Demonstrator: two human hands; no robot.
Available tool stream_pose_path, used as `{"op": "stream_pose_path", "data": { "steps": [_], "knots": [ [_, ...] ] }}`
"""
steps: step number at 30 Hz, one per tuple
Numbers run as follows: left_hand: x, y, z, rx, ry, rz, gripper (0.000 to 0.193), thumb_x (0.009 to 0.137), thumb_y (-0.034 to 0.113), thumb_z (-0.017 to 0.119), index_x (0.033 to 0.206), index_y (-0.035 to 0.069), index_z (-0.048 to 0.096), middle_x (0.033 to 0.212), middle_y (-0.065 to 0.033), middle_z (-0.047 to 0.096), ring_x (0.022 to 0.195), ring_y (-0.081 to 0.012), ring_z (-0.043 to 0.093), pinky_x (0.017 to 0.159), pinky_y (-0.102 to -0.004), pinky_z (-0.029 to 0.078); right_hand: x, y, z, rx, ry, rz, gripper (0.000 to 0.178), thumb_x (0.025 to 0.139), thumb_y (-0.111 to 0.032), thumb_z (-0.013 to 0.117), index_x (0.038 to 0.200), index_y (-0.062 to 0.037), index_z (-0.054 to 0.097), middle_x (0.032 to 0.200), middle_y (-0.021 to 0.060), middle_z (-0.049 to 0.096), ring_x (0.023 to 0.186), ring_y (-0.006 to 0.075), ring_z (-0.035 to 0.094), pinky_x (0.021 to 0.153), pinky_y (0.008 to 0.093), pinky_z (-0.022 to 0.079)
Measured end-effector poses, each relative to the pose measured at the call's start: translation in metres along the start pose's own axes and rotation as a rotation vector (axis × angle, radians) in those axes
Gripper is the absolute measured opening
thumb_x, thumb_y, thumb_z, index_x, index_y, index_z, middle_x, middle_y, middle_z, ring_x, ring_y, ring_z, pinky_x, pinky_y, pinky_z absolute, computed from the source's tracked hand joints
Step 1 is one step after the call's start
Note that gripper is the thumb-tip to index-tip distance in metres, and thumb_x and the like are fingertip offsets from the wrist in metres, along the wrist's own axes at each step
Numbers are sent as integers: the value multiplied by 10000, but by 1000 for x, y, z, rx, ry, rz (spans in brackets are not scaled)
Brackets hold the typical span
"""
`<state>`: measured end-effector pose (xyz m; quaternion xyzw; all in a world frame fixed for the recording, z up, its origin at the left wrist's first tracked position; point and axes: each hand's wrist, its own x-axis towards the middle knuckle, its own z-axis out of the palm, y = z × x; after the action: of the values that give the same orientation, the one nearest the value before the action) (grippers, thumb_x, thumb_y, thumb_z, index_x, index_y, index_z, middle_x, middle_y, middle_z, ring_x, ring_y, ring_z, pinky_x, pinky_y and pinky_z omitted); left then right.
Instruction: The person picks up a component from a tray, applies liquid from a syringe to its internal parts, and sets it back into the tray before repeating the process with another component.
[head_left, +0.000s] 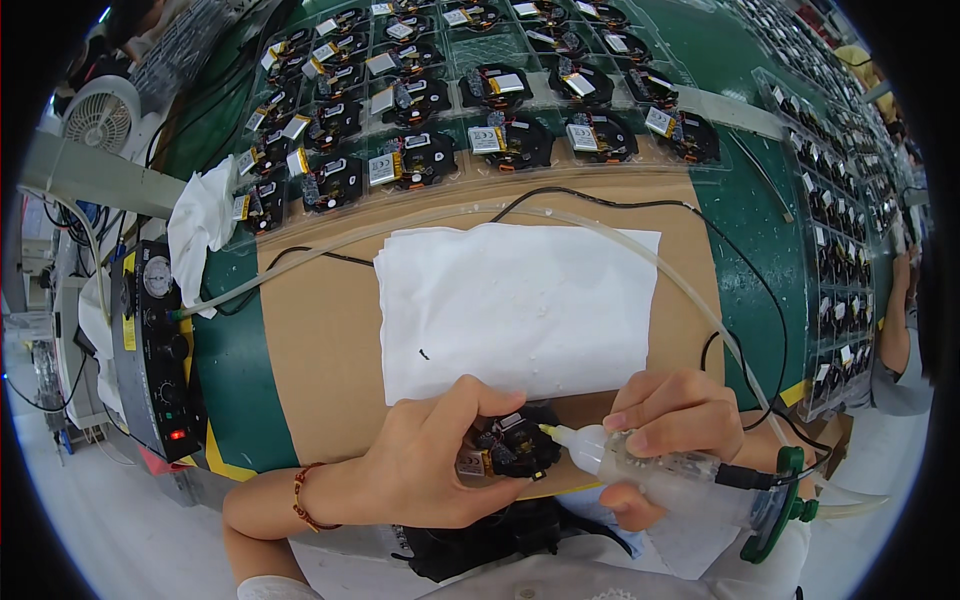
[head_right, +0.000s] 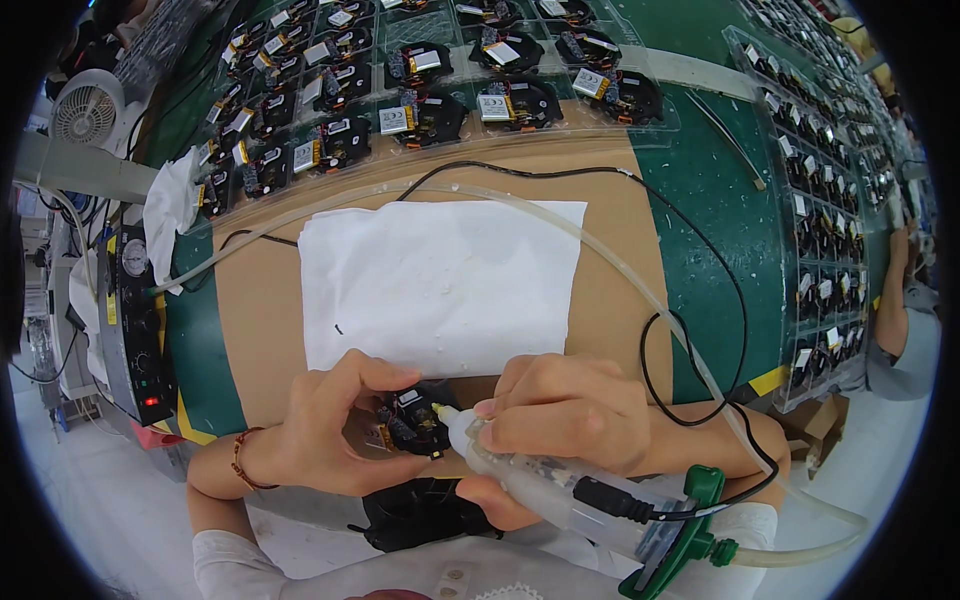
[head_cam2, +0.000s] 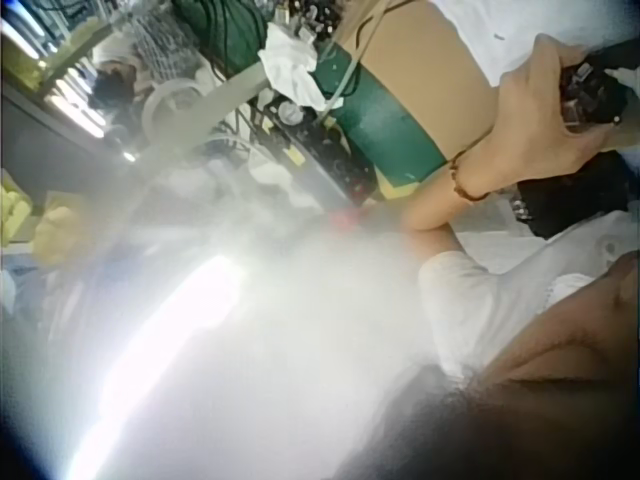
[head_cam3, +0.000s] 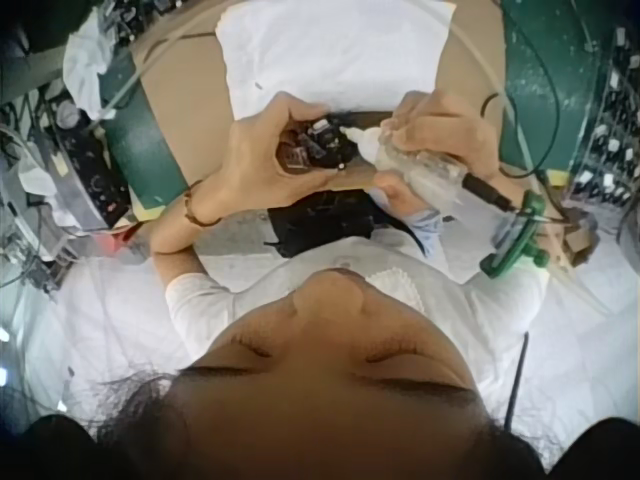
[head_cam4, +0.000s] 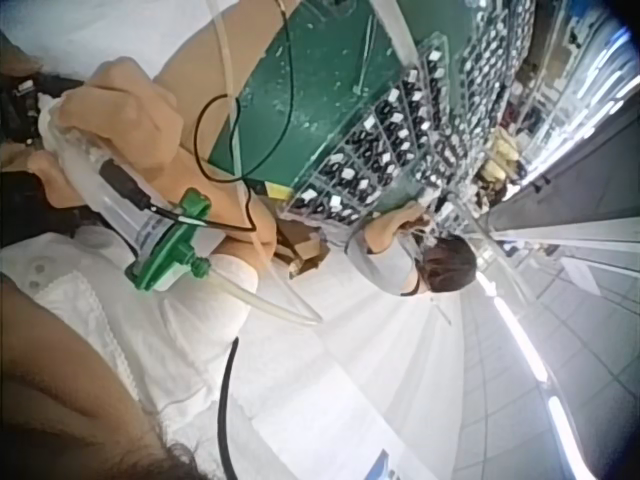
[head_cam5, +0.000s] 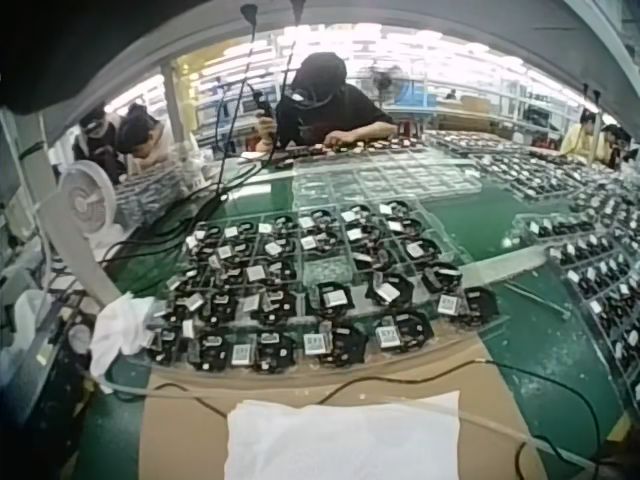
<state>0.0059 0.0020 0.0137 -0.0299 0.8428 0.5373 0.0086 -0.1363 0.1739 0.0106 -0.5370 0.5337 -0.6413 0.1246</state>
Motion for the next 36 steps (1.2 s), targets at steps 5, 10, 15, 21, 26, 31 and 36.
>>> {"op": "stream_pose_path", "data": {
  "steps": [5,10,15,21,26,31,36],
  "knots": [
    [0,1,-1,0,-17,-30,627,579,147,836,1065,-26,481,875,-110,624,699,-126,638,581,-225,515,1,-2,-2,8,-25,25,439,605,-109,800,932,-28,519,725,73,492,539,198,571,453,277,487],
    [0,0,0,-13,-22,-41,625,576,148,838,1059,-28,481,876,-112,624,707,-133,642,597,-228,520,0,-1,0,21,-6,16,440,606,-113,800,932,-27,518,722,74,496,538,200,571,449,277,483],
    [3,1,0,-35,35,21,549,604,135,799,1031,-12,486,770,-129,614,623,-212,642,545,-266,514,2,-1,0,9,-15,12,437,607,-118,799,928,-24,518,720,82,507,536,199,570,459,279,488],
    [3,4,-1,-18,15,-4,554,599,133,803,1026,-17,483,779,-130,614,639,-217,647,554,-268,516,2,-2,-1,5,-8,38,427,613,-107,793,927,-28,515,709,72,493,536,198,567,457,277,484],
    [3,2,1,-36,20,10,546,603,131,797,1027,-14,485,776,-132,615,643,-220,648,554,-268,516,3,-3,-2,0,-9,36,428,615,-101,791,933,-28,513,705,70,489,536,196,563,459,275,480],
    [1,0,1,-13,24,25,540,603,125,789,1032,-9,489,770,-132,617,634,-227,645,547,-272,513,2,1,2,10,4,15,433,617,-98,790,940,-28,510,710,77,497,533,193,554,458,270,473],
    [3,0,0,35,-4,38,598,568,156,841,1033,-23,509,821,-103,625,673,-144,647,583,-233,521,1,0,-3,-45,-55,7,449,625,-205,800,883,-27,478,757,83,469,588,168,539,481,270,471]
  ]
}}
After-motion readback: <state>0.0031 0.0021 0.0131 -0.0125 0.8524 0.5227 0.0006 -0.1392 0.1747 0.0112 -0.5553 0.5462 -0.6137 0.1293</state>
